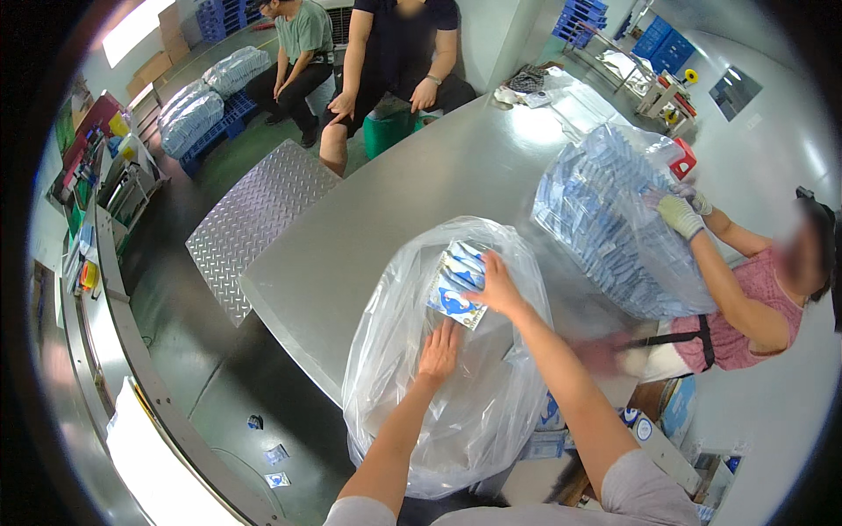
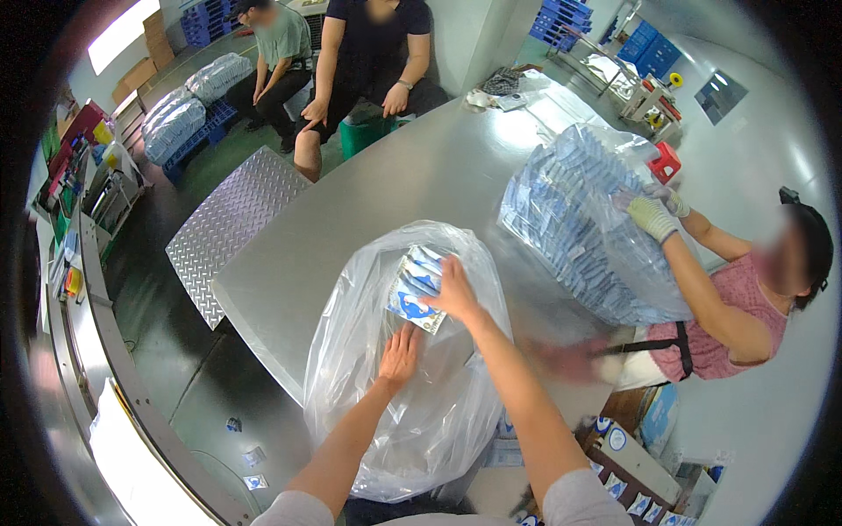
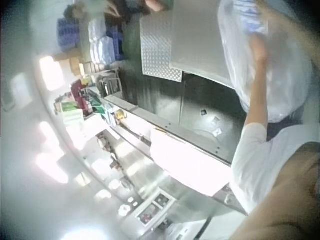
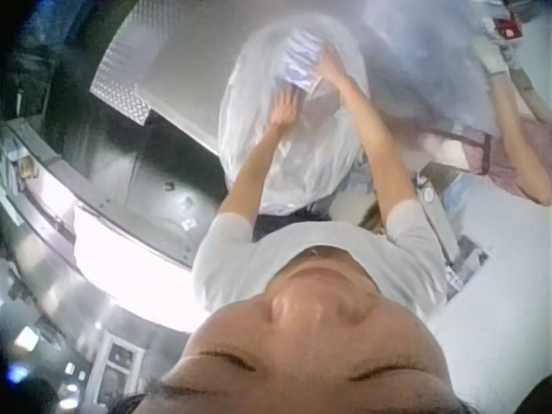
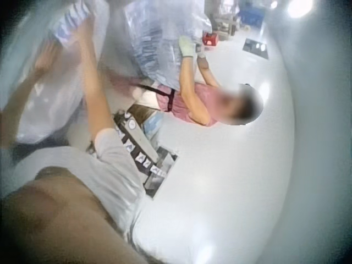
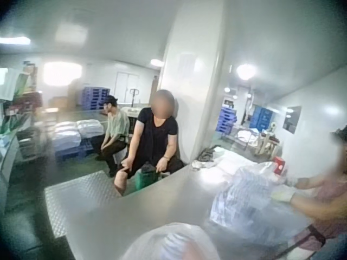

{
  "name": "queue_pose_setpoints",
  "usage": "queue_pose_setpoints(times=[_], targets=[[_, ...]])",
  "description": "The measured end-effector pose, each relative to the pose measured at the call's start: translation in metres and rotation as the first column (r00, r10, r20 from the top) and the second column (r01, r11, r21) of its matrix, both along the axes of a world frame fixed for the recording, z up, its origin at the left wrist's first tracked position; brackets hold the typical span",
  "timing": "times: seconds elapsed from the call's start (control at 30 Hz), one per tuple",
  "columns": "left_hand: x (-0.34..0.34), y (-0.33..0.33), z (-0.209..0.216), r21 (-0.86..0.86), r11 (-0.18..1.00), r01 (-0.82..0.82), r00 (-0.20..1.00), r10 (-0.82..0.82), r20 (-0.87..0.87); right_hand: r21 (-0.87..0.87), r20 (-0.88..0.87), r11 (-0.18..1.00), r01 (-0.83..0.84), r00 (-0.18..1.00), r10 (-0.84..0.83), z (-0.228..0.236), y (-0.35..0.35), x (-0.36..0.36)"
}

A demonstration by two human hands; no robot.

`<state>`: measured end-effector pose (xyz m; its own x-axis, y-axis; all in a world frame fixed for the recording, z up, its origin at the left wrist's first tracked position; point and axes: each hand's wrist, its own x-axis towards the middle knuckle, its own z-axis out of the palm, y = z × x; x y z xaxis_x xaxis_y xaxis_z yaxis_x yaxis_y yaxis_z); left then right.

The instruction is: The person organizes and stacks small blue and white packets from a conveyor belt into a large plastic bag on a metal table by hand.

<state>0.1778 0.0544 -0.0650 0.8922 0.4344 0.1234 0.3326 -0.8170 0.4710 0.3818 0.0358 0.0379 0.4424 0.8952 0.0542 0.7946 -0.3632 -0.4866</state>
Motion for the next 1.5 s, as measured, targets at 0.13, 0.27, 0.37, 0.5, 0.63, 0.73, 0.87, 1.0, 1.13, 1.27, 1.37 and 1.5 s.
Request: queue_pose_setpoints(times=[0.13, 0.27, 0.37, 0.5, 0.63, 0.73, 0.87, 1.0, 1.13, 1.27, 1.37, 1.5], targets=[[0.002, 0.006, 0.004, 0.019, 0.999, 0.038, 0.994, -0.036, -0.1, -0.511, 0.101, 0.856, 0.081, 0.994, -0.034, -0.01, 0.042, 0.027], [0.009, 0.021, 0.019, -0.061, 0.993, 0.098, 0.99, -0.104, -0.092, -0.363, 0.195, 0.931, 0.031, 0.98, 0.044, -0.004, 0.035, -0.005], [0.016, 0.021, 0.013, -0.172, 0.983, 0.067, 0.998, -0.069, -0.006, -0.336, 0.211, 0.94, 0.061, 0.977, 0.012, 0.001, 0.031, -0.035], [0.022, 0.005, -0.006, -0.053, 0.984, 0.167, 0.983, -0.171, -0.071, -0.246, 0.192, 0.967, 0.07, 0.981, -0.022, -0.012, 0.034, -0.019], [0.022, -0.002, 0.013, 0.184, 0.972, 0.143, 0.989, -0.136, -0.052, -0.258, 0.354, 0.955, 0.147, 0.934, -0.048, -0.01, 0.027, -0.016], [0.015, -0.003, 0.01, 0.153, 0.978, 0.142, 0.99, -0.144, 0.0, -0.236, 0.339, 0.958, 0.163, 0.938, -0.076, -0.018, 0.023, -0.029], [0.016, -0.002, 0.01, 0.155, 0.96, 0.232, 0.972, -0.234, -0.002, -0.225, 0.347, 0.948, 0.224, 0.928, -0.137, -0.02, 0.016, -0.028], [0.036, 0.011, 0.006, -0.113, 0.964, 0.242, 0.962, -0.254, -0.099, -0.291, 0.345, 0.924, 0.247, 0.928, -0.14, -0.026, 0.015, -0.027], [0.043, 0.001, -0.002, 0.0, 0.99, 0.139, 0.985, -0.139, -0.101, -0.237, 0.382, 0.936, 0.261, 0.911, -0.157, -0.03, 0.025, -0.032], [0.055, -0.01, -0.003, 0.077, 0.987, 0.138, 0.988, -0.143, 0.063, -0.048, 0.488, 0.944, 0.327, 0.832, -0.264, -0.048, 0.009, -0.024], [0.043, -0.009, -0.002, 0.042, 0.984, 0.173, 0.984, -0.175, 0.042, -0.111, 0.394, 0.911, 0.396, 0.86, -0.326, -0.039, 0.0, -0.031], [0.035, -0.022, 0.001, 0.005, 0.975, 0.223, 0.971, -0.223, 0.091, -0.137, 0.427, 0.894, 0.426, 0.84, -0.335, -0.032, -0.021, -0.037]])
